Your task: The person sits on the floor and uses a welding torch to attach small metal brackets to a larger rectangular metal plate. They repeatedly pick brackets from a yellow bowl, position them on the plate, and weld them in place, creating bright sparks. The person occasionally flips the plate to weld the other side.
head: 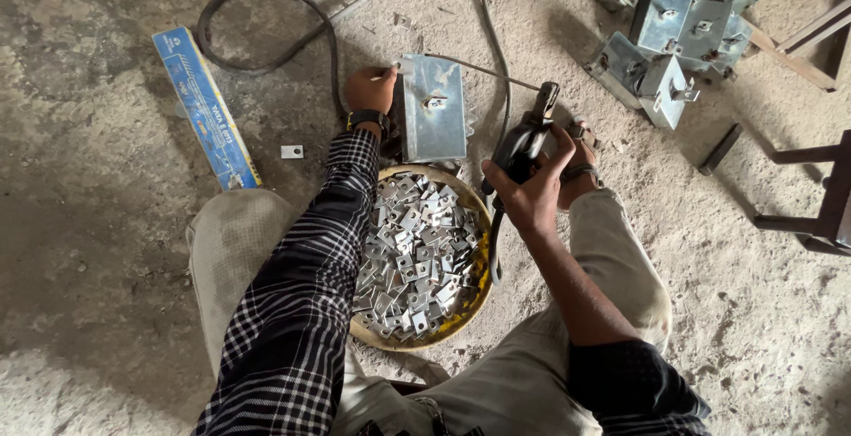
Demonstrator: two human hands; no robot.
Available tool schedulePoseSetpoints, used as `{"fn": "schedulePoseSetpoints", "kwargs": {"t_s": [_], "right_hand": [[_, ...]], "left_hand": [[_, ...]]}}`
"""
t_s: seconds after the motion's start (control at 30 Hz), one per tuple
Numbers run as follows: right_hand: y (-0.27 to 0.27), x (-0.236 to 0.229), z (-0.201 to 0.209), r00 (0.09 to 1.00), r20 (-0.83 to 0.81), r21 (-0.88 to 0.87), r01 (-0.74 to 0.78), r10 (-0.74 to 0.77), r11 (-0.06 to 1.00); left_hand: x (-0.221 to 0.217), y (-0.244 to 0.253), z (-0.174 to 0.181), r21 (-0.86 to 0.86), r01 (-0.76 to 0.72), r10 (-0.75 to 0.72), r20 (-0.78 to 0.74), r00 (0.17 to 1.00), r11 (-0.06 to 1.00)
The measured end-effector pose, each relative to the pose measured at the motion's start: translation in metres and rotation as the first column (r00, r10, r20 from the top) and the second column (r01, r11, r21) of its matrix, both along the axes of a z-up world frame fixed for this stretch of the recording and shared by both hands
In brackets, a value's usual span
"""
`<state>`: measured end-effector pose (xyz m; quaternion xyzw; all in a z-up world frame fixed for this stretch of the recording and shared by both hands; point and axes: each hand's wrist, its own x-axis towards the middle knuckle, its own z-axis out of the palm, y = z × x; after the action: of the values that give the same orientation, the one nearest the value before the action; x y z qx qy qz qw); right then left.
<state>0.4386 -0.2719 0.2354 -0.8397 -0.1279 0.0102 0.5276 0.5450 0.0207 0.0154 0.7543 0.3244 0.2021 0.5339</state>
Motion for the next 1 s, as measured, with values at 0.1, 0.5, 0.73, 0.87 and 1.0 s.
{"fn": "schedulePoseSetpoints", "kwargs": {"t_s": [0.1, 0.5, 0.73, 0.87, 1.0], "right_hand": [[0.001, -0.003, -0.005, 0.996, 0.077, -0.011, -0.040, 0.041, 0.999], [0.008, -0.012, -0.008, 0.993, 0.095, -0.047, -0.071, 0.075, 0.996], [0.014, -0.013, -0.012, 0.987, 0.130, -0.050, -0.088, 0.094, 0.995], [0.016, -0.013, -0.013, 0.990, 0.106, -0.069, -0.084, 0.091, 0.994], [0.020, -0.018, -0.010, 0.977, 0.177, -0.012, -0.121, 0.121, 0.993]], "left_hand": [[-0.003, -0.002, 0.009, -0.045, -0.098, 0.099, 0.004, 0.995, 0.994], [-0.004, -0.007, 0.018, -0.068, -0.123, 0.122, -0.020, 0.992, 0.990], [-0.006, -0.005, 0.025, -0.083, -0.132, 0.127, -0.057, 0.990, 0.988], [-0.007, -0.006, 0.027, -0.074, -0.133, 0.127, -0.077, 0.989, 0.988], [-0.003, -0.006, 0.026, -0.173, -0.192, 0.162, -0.174, 0.971, 0.966]]}}
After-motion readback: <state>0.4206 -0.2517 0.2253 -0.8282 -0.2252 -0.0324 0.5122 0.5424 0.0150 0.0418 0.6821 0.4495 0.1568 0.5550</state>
